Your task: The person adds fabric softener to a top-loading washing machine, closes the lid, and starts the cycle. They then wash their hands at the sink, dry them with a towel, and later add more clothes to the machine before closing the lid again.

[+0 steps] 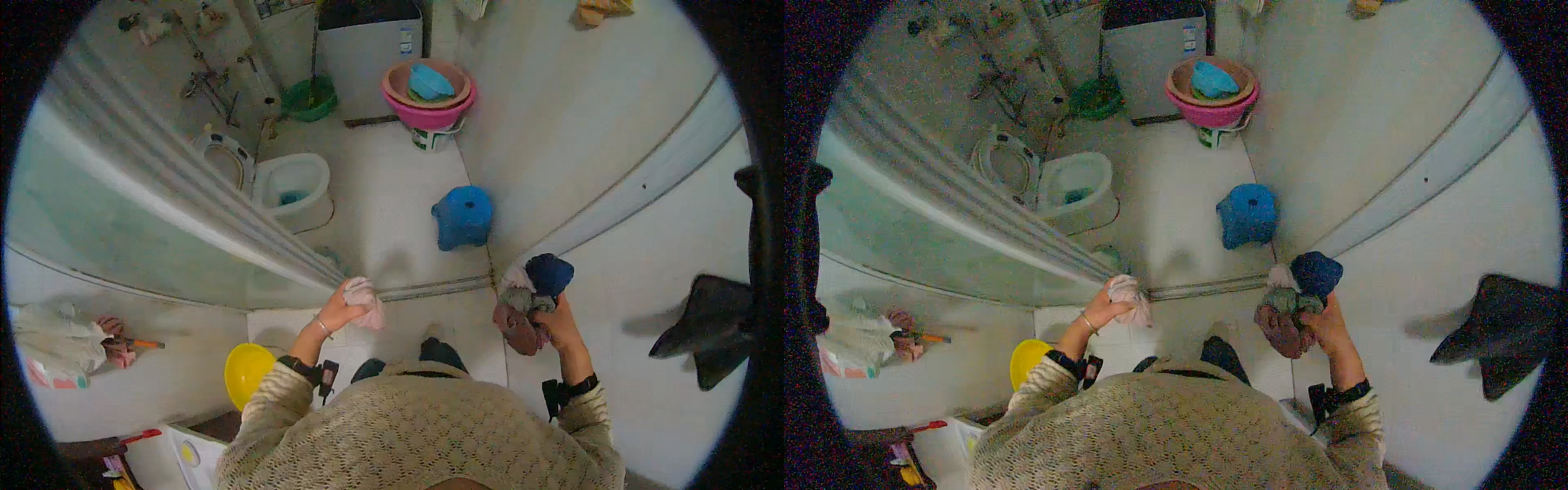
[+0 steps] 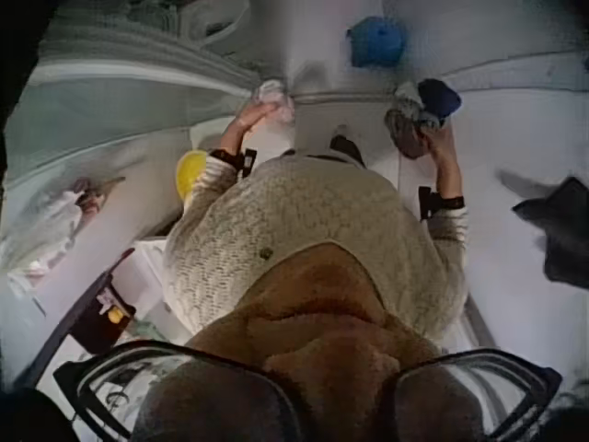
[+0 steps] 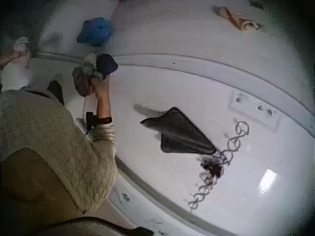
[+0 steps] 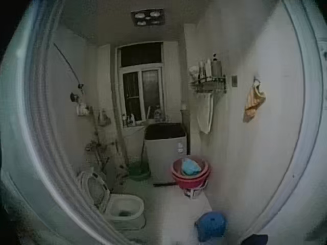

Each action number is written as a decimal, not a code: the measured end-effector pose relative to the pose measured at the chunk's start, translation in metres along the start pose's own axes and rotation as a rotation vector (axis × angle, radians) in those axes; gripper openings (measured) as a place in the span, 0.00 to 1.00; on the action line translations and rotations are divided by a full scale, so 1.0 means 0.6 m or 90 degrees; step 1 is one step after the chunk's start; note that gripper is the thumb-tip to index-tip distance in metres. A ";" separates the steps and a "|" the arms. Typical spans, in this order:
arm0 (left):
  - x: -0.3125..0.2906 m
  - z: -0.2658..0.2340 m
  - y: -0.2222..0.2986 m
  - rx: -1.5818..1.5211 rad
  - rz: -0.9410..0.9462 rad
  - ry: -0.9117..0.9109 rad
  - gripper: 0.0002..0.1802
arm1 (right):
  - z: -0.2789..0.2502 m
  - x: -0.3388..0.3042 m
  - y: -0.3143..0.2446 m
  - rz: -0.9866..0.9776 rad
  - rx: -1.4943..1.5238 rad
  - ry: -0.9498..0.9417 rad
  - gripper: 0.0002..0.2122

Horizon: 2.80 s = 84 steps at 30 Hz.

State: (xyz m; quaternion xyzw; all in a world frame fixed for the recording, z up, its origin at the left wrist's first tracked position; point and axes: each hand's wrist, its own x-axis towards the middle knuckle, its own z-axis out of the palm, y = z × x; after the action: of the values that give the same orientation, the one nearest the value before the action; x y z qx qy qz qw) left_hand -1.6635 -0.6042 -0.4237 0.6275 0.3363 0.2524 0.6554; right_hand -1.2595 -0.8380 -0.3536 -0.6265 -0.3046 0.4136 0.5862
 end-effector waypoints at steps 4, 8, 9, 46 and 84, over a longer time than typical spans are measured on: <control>0.087 -0.026 0.049 0.068 0.052 -0.043 0.39 | 0.053 -0.012 -0.038 0.036 0.011 0.017 0.32; 0.152 -0.060 0.100 -0.094 0.001 -0.001 0.40 | 0.093 0.027 -0.041 0.016 0.038 0.026 0.32; 0.170 -0.071 0.102 -0.140 -0.021 0.020 0.40 | 0.113 0.034 -0.045 0.028 0.021 0.052 0.33; 0.095 -0.132 0.355 -0.204 -0.015 0.132 0.20 | 0.120 -0.034 -0.210 0.040 0.070 -0.052 0.36; 0.636 -0.468 0.715 0.364 0.606 0.113 0.23 | 0.264 -0.124 -0.326 0.073 0.205 0.398 0.37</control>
State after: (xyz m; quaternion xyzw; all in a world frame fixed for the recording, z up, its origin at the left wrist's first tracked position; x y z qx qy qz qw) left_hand -1.5904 -0.0972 -0.0415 0.8392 0.1250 0.4706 0.2421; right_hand -1.4129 -0.8011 -0.1437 -0.6386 -0.0062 0.2767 0.7180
